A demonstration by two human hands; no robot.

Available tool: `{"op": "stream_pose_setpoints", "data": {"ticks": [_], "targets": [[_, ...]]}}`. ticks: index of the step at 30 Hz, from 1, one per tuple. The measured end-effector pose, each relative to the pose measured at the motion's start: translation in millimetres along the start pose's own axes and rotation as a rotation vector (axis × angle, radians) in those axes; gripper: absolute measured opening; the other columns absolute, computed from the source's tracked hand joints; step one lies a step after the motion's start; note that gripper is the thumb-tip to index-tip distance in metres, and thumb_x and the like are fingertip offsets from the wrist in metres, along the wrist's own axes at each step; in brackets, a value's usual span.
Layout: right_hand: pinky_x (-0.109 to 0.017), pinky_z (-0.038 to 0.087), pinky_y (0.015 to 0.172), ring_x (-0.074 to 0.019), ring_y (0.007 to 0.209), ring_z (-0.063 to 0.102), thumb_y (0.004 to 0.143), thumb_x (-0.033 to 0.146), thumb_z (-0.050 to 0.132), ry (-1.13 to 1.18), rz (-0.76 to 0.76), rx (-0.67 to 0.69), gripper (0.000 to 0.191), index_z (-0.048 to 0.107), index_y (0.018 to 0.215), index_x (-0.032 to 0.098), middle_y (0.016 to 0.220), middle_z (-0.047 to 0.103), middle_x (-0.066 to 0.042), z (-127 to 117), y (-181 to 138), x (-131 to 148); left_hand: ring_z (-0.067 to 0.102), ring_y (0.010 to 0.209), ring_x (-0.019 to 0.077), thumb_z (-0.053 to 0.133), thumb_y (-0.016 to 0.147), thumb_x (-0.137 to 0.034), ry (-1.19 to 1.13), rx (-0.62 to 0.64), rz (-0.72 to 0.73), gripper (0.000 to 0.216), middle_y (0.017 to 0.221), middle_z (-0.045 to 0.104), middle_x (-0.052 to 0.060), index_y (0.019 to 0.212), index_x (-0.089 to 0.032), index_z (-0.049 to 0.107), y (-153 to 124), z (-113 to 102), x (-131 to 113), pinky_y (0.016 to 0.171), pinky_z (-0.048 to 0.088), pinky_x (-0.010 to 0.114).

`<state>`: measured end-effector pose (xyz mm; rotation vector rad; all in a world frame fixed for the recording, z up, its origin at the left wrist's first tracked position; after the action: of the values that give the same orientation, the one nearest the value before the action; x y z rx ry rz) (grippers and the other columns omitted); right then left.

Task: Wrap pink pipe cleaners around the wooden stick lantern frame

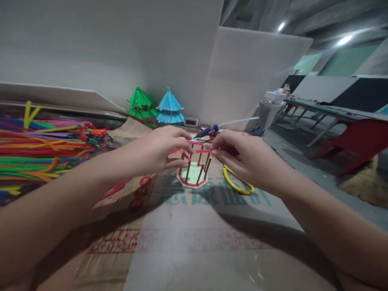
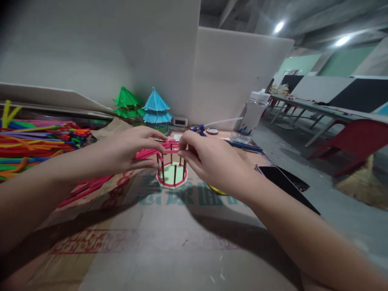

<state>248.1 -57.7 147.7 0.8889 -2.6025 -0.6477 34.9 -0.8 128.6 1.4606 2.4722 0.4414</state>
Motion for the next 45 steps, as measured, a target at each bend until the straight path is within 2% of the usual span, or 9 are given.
{"op": "stream_pose_setpoints", "data": {"ticks": [4,8,12,15,18,22,31,36,45], "targets": [[-0.026,0.033,0.057,-0.0151,0.064,0.055,0.097,0.021,0.057,0.018,-0.048,0.035,0.008,0.061,0.091,0.025,0.075,0.065,0.000,5,-2,13,0.065,0.122,0.0265,0.061,0.099,-0.046,-0.023,-0.010,0.050,0.029,0.132,0.071,0.011,0.106,-0.025,0.080,4,7,-2,0.103,0.051,0.040],[-0.026,0.033,0.059,-0.0134,0.061,0.052,0.098,0.018,0.051,0.056,-0.094,0.056,0.014,0.063,0.094,0.024,0.077,0.067,0.001,12,-5,17,0.067,0.115,0.0263,0.063,0.099,-0.043,-0.016,0.009,0.030,0.027,0.126,0.072,0.011,0.096,-0.022,0.080,6,9,-8,0.100,0.051,0.040],[-0.025,0.035,0.061,-0.0128,0.062,0.052,0.097,0.015,0.052,0.118,-0.129,0.028,0.015,0.064,0.091,0.022,0.077,0.067,0.000,19,-5,9,0.068,0.111,0.0264,0.067,0.096,-0.042,0.013,0.033,0.010,0.024,0.121,0.073,0.011,0.096,-0.022,0.081,6,10,-10,0.097,0.052,0.039],[-0.024,0.037,0.061,-0.0131,0.065,0.055,0.095,0.016,0.054,0.164,-0.082,0.039,0.013,0.067,0.094,0.022,0.081,0.069,-0.001,22,-3,-1,0.066,0.118,0.0275,0.068,0.095,-0.043,-0.003,0.060,-0.012,0.025,0.128,0.072,0.010,0.104,-0.024,0.081,5,7,-9,0.102,0.051,0.040],[-0.024,0.038,0.063,-0.0137,0.068,0.057,0.094,0.015,0.054,0.195,-0.071,0.054,0.018,0.070,0.099,0.021,0.084,0.072,-0.002,25,-1,-6,0.064,0.124,0.0274,0.063,0.097,-0.045,-0.048,0.107,-0.087,0.028,0.133,0.070,0.007,0.111,-0.027,0.081,6,-1,-9,0.108,0.049,0.040],[-0.024,0.041,0.064,-0.0137,0.070,0.059,0.095,0.013,0.052,0.257,-0.080,0.053,0.024,0.073,0.105,0.021,0.089,0.075,-0.002,29,1,-8,0.064,0.123,0.0262,0.055,0.101,-0.043,-0.079,0.140,-0.162,0.031,0.135,0.069,0.005,0.109,-0.029,0.081,6,-10,-8,0.109,0.048,0.040],[-0.023,0.042,0.066,-0.0133,0.073,0.062,0.093,0.009,0.053,0.304,-0.107,0.069,0.025,0.073,0.104,0.018,0.089,0.075,-0.003,31,1,-10,0.067,0.116,0.0229,0.058,0.100,-0.033,-0.039,0.050,-0.031,0.025,0.129,0.072,0.007,0.101,-0.024,0.081,5,-3,-13,0.101,0.049,0.036],[-0.022,0.039,0.062,-0.0117,0.068,0.057,0.091,0.007,0.054,0.321,-0.103,0.053,0.025,0.073,0.103,0.018,0.082,0.071,-0.001,32,1,-10,0.067,0.112,0.0231,0.058,0.100,-0.034,-0.018,0.035,-0.006,0.026,0.124,0.073,0.008,0.099,-0.023,0.081,6,-4,-12,0.098,0.050,0.035],[-0.022,0.033,0.058,-0.0097,0.060,0.046,0.091,0.008,0.054,0.292,-0.095,0.053,0.024,0.073,0.101,0.018,0.074,0.064,0.002,33,0,-9,0.067,0.114,0.0234,0.059,0.098,-0.028,-0.039,0.065,-0.018,0.024,0.125,0.073,0.008,0.103,-0.023,0.082,5,-5,-11,0.102,0.049,0.037]]}}
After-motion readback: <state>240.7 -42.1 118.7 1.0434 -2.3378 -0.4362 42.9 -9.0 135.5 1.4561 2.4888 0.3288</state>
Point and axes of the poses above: each hand's wrist, its own y-axis towards the middle knuckle, its own z-axis out of the palm, x = y × z, the point moved 4 cm from there along y, towards the middle knuckle
